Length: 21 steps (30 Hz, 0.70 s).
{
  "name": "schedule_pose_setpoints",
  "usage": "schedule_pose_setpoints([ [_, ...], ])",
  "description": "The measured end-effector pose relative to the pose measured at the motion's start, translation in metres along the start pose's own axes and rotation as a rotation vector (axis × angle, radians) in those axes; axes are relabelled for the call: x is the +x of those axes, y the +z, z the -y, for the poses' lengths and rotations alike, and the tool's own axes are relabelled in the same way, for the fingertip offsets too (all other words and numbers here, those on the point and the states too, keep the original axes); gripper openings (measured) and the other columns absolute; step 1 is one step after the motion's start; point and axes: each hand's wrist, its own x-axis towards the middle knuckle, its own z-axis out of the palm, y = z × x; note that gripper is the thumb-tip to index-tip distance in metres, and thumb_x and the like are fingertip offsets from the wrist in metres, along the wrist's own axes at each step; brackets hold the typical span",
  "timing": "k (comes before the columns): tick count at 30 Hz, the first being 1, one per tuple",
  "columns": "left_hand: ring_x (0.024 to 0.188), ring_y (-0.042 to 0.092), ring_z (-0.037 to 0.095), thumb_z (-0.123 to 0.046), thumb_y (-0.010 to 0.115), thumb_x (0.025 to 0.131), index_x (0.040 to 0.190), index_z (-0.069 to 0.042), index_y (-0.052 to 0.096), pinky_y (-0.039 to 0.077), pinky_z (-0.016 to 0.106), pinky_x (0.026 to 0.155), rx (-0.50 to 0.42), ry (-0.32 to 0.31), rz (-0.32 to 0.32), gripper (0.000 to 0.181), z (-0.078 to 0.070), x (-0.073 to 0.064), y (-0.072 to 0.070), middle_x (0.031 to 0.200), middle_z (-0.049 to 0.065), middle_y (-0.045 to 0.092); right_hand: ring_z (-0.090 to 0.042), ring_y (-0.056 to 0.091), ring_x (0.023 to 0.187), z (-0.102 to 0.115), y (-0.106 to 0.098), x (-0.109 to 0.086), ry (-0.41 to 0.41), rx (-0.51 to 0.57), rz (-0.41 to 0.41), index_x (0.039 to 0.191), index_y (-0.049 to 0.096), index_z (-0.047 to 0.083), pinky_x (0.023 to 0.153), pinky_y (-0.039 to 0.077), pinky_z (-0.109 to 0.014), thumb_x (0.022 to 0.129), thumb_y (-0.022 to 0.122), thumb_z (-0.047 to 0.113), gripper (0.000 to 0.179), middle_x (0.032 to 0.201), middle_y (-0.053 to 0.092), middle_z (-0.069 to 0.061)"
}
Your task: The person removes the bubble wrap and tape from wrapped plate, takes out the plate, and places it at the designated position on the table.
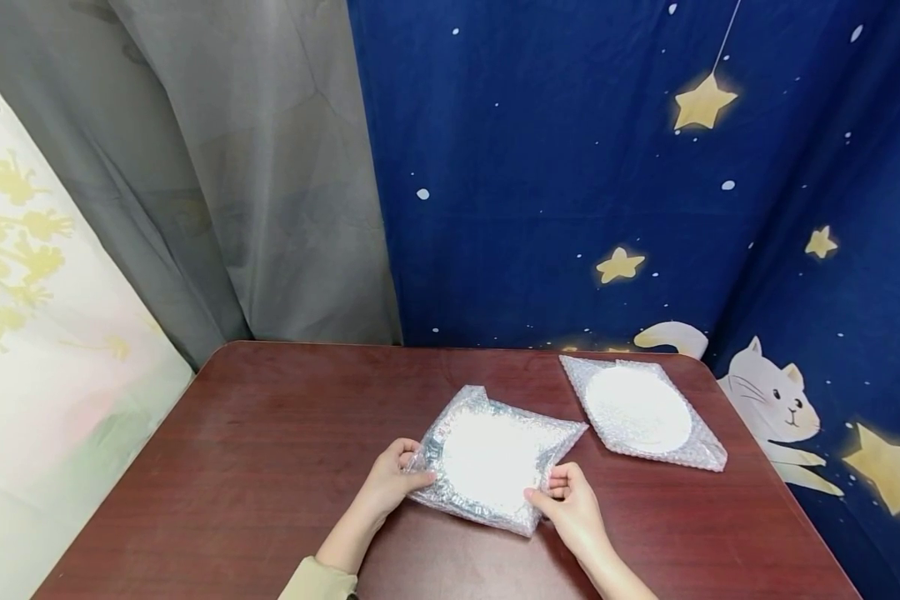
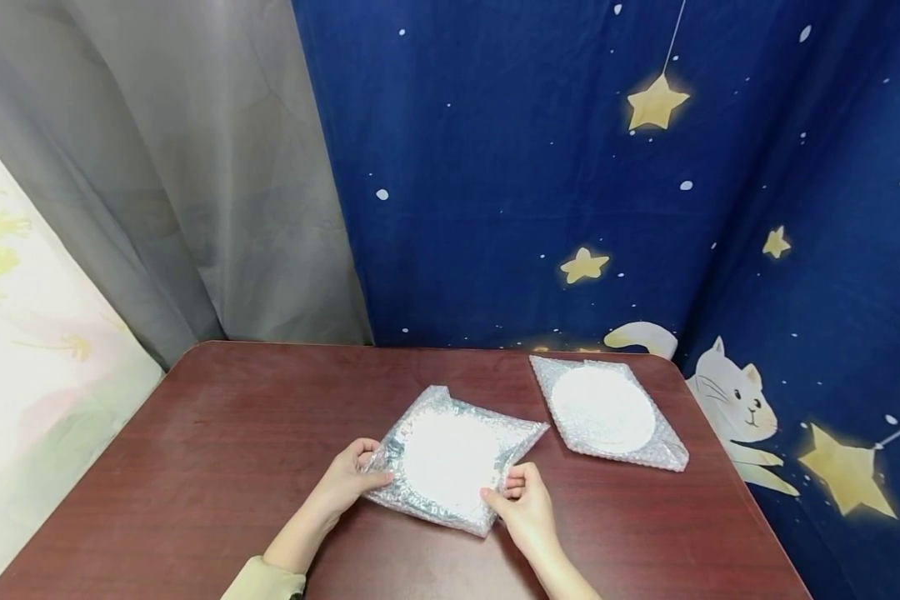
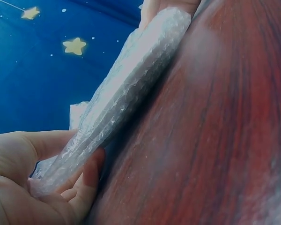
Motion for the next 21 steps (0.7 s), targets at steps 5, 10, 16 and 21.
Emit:
schedule_pose_setpoints([
  [5,0.069,0.06,0.014,0.01,0.069,0.076,0.109,0.011,0.044,0.049,0.024,0.063,-0.031,-0.008,0.03,0.042,-0.008,-0.003,0.0,0.088,0.015,0.066,-0.015,0.054,0.075,0.0,-0.002,0.001,0.009,0.002,0.021,0.098,0.05,-0.001,0.059,0.049,-0.024,0.073,0.082,0.008,0.042,0.087,0.054,-0.01],
  [10,0.068,0.059,0.015,0.009,0.069,0.075,0.108,0.012,0.046,0.048,0.025,0.063,0.024,-0.009,0.014,0.041,-0.025,-0.009,0.002,0.087,0.014,0.064,-0.013,0.054,0.073,0.0,-0.004,0.002,0.032,0.014,0.036,0.1,0.049,-0.001,0.057,0.049,-0.023,0.073,0.082,0.008,0.043,0.087,0.054,-0.009],
  [16,0.068,0.059,0.014,0.009,0.069,0.075,0.108,0.014,0.046,0.048,0.024,0.062,0.048,-0.007,0.003,0.04,-0.033,-0.012,0.002,0.087,0.017,0.064,-0.013,0.055,0.068,0.0,-0.002,0.006,0.04,0.074,0.053,0.099,0.048,-0.003,0.051,0.051,-0.026,0.073,0.081,0.003,0.043,0.085,0.052,-0.01],
  [21,0.068,0.058,0.014,0.007,0.07,0.076,0.109,0.014,0.048,0.048,0.025,0.063,0.083,-0.005,-0.011,0.041,-0.035,-0.013,0.002,0.091,0.021,0.064,-0.012,0.053,0.062,0.001,-0.002,0.009,0.044,0.095,0.065,0.097,0.046,-0.002,0.048,0.05,-0.027,0.072,0.08,0.0,0.042,0.083,0.051,-0.01],
])
